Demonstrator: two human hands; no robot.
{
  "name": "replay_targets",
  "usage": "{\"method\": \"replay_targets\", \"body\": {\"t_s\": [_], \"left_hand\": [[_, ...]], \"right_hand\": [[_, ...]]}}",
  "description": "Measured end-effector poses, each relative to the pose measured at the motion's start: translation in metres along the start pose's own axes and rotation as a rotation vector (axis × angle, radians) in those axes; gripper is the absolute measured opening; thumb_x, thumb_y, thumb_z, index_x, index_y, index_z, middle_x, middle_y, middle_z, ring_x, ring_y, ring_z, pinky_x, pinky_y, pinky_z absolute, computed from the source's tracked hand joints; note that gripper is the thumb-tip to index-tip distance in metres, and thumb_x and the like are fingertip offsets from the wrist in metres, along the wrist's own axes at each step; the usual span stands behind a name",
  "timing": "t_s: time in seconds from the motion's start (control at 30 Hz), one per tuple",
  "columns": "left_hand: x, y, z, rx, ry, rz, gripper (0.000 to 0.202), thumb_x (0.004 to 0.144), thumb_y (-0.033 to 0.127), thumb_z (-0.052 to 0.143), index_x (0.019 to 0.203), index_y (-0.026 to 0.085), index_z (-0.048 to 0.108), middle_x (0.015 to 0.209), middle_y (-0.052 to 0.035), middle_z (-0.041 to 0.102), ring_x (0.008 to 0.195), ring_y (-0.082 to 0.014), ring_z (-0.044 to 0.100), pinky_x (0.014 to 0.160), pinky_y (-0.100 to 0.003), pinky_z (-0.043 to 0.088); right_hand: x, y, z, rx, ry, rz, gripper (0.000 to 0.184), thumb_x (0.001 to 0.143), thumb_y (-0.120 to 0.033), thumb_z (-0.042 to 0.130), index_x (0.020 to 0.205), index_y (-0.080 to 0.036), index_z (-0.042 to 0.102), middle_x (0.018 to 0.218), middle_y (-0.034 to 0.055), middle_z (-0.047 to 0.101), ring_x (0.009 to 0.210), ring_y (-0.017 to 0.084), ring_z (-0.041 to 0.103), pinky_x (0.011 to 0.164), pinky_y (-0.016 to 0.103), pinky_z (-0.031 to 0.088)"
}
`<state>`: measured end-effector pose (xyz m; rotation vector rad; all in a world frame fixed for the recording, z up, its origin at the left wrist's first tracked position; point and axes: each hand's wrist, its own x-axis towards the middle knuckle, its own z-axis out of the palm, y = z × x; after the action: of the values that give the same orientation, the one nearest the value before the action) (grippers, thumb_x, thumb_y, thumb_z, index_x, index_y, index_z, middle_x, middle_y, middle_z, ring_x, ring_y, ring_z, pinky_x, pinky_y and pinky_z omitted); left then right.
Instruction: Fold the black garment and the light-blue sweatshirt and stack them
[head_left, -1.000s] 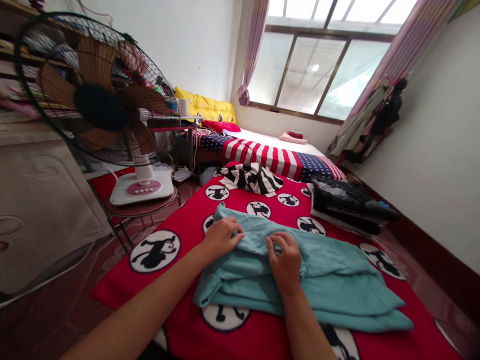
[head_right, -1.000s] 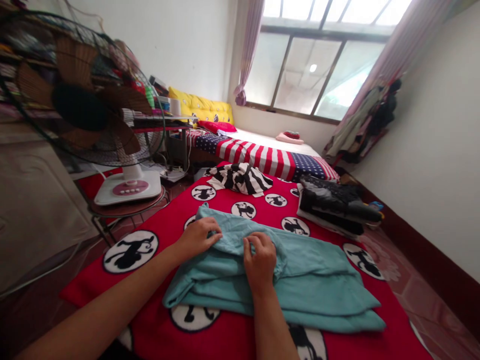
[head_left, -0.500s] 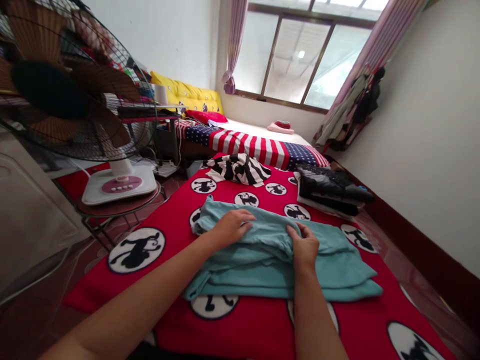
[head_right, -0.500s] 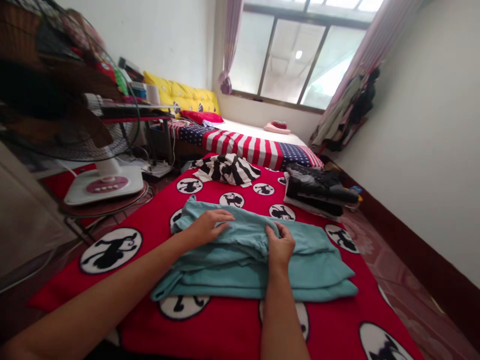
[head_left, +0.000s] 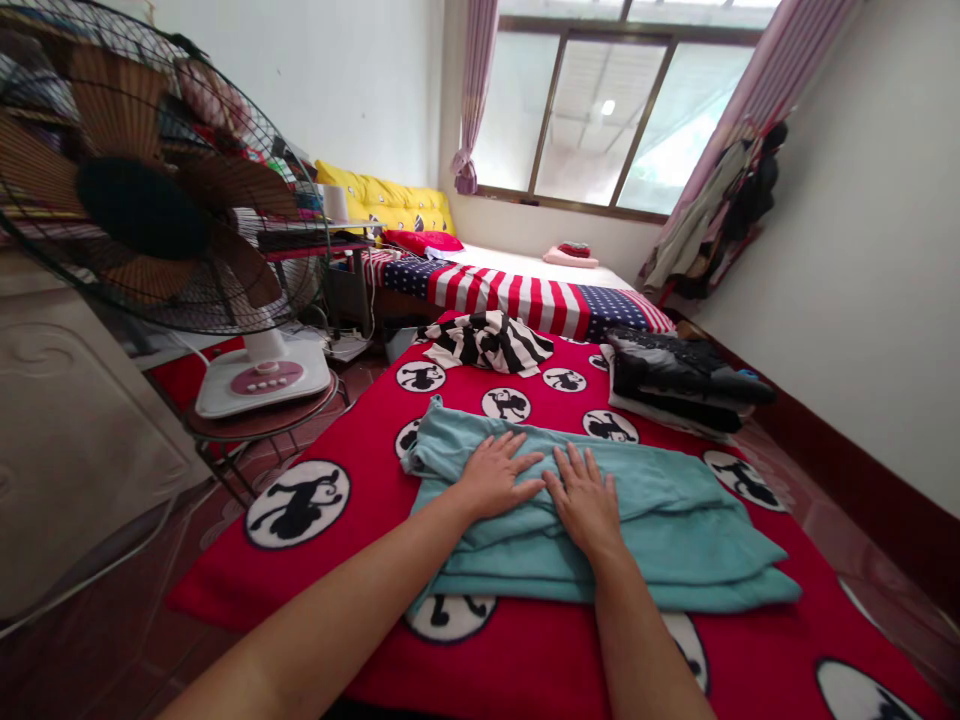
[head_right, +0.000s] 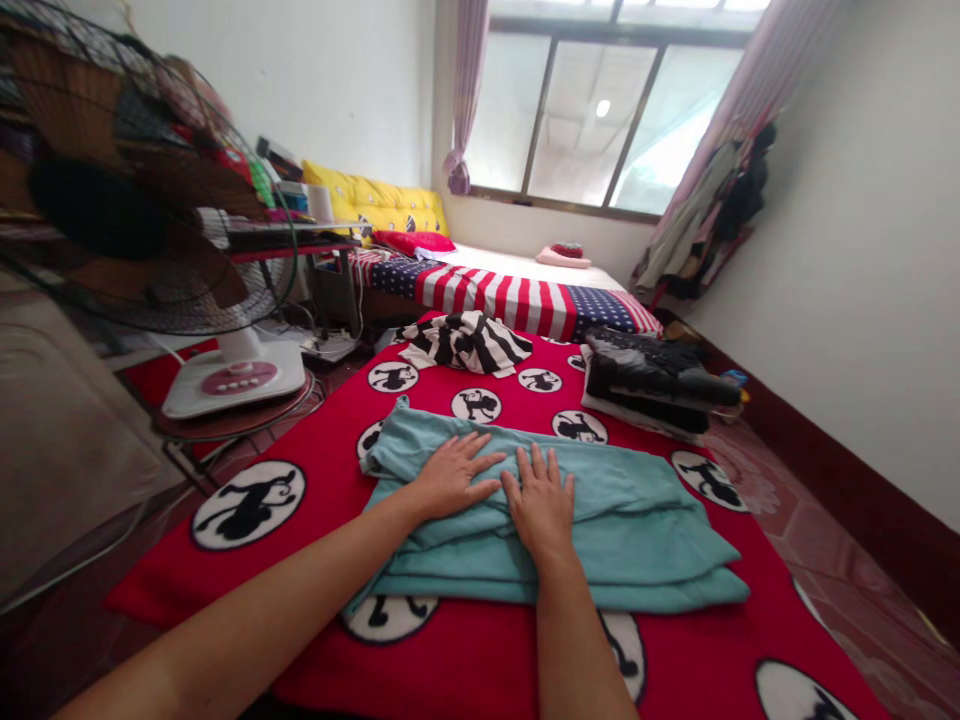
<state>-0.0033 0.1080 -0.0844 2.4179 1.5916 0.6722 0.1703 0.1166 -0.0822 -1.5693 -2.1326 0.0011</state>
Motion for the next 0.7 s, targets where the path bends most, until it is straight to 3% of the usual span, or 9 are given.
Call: {"method": "replay_targets", "body": {"t_s": [0.1, 0.17, 0.27, 0.33, 0.43, 0.57, 0.7], "left_hand": [[-0.003, 0.0, -0.004, -0.022, 0.098, 0.016, 0.046, 0.09, 0.05, 0.05, 0.131, 0.029, 0.055, 0.148, -0.0088, 0.043, 0.136, -0.0292, 0.038, 0.112, -0.052, 0.028], [-0.007, -0.004, -0.016, -0.029, 0.263, -0.02, 0.038, 0.092, 0.041, 0.05, 0.124, 0.024, 0.061, 0.139, -0.0094, 0.052, 0.128, -0.0257, 0.046, 0.11, -0.045, 0.033], [-0.015, -0.019, -0.04, 0.028, 0.516, -0.182, 0.03, 0.096, 0.03, 0.041, 0.106, 0.02, 0.067, 0.111, -0.0093, 0.065, 0.108, -0.0231, 0.056, 0.1, -0.039, 0.041], [-0.021, -0.033, -0.051, 0.101, 0.567, -0.31, 0.03, 0.096, 0.027, 0.039, 0.1, 0.019, 0.068, 0.101, -0.0096, 0.066, 0.101, -0.0239, 0.058, 0.095, -0.039, 0.043], [-0.026, -0.051, -0.049, 0.216, 0.438, -0.448, 0.035, 0.09, 0.033, 0.05, 0.116, 0.013, 0.063, 0.121, -0.0158, 0.061, 0.115, -0.0286, 0.053, 0.099, -0.039, 0.041], [-0.025, -0.062, -0.036, 0.312, 0.098, -0.425, 0.06, 0.089, 0.046, 0.049, 0.136, 0.009, 0.048, 0.151, -0.0199, 0.035, 0.141, -0.0334, 0.027, 0.114, -0.045, 0.023], [-0.018, -0.061, -0.056, 0.305, -0.112, -0.403, 0.06, 0.091, 0.047, 0.045, 0.14, 0.012, 0.045, 0.152, -0.0198, 0.032, 0.143, -0.0336, 0.022, 0.114, -0.049, 0.019]], "right_hand": [[0.0, 0.004, 0.01, -0.074, -0.1, 0.049, 0.05, 0.094, -0.043, 0.04, 0.14, -0.025, 0.047, 0.15, 0.0087, 0.038, 0.14, 0.034, 0.027, 0.106, 0.064, 0.023], [0.0, 0.005, 0.011, -0.096, -0.092, 0.058, 0.051, 0.095, -0.043, 0.039, 0.141, -0.025, 0.046, 0.151, 0.0084, 0.037, 0.14, 0.034, 0.028, 0.106, 0.063, 0.023], [0.0, 0.003, 0.009, -0.121, -0.085, 0.065, 0.051, 0.094, -0.044, 0.038, 0.142, -0.025, 0.045, 0.15, 0.008, 0.038, 0.14, 0.033, 0.029, 0.107, 0.062, 0.025], [0.0, 0.001, 0.007, -0.155, -0.095, 0.08, 0.052, 0.095, -0.045, 0.037, 0.142, -0.025, 0.044, 0.151, 0.0062, 0.038, 0.14, 0.031, 0.029, 0.108, 0.06, 0.026], [0.001, -0.002, 0.006, -0.226, -0.127, 0.114, 0.051, 0.096, -0.044, 0.032, 0.144, -0.026, 0.041, 0.152, 0.0025, 0.035, 0.141, 0.027, 0.028, 0.11, 0.056, 0.026], [0.001, -0.006, 0.004, -0.294, -0.163, 0.139, 0.052, 0.097, -0.045, 0.028, 0.145, -0.028, 0.038, 0.154, -0.0002, 0.032, 0.142, 0.024, 0.026, 0.111, 0.053, 0.026], [0.001, -0.008, 0.002, -0.303, -0.167, 0.139, 0.052, 0.097, -0.046, 0.027, 0.145, -0.028, 0.038, 0.154, 0.0, 0.032, 0.141, 0.025, 0.026, 0.111, 0.052, 0.026]]}}
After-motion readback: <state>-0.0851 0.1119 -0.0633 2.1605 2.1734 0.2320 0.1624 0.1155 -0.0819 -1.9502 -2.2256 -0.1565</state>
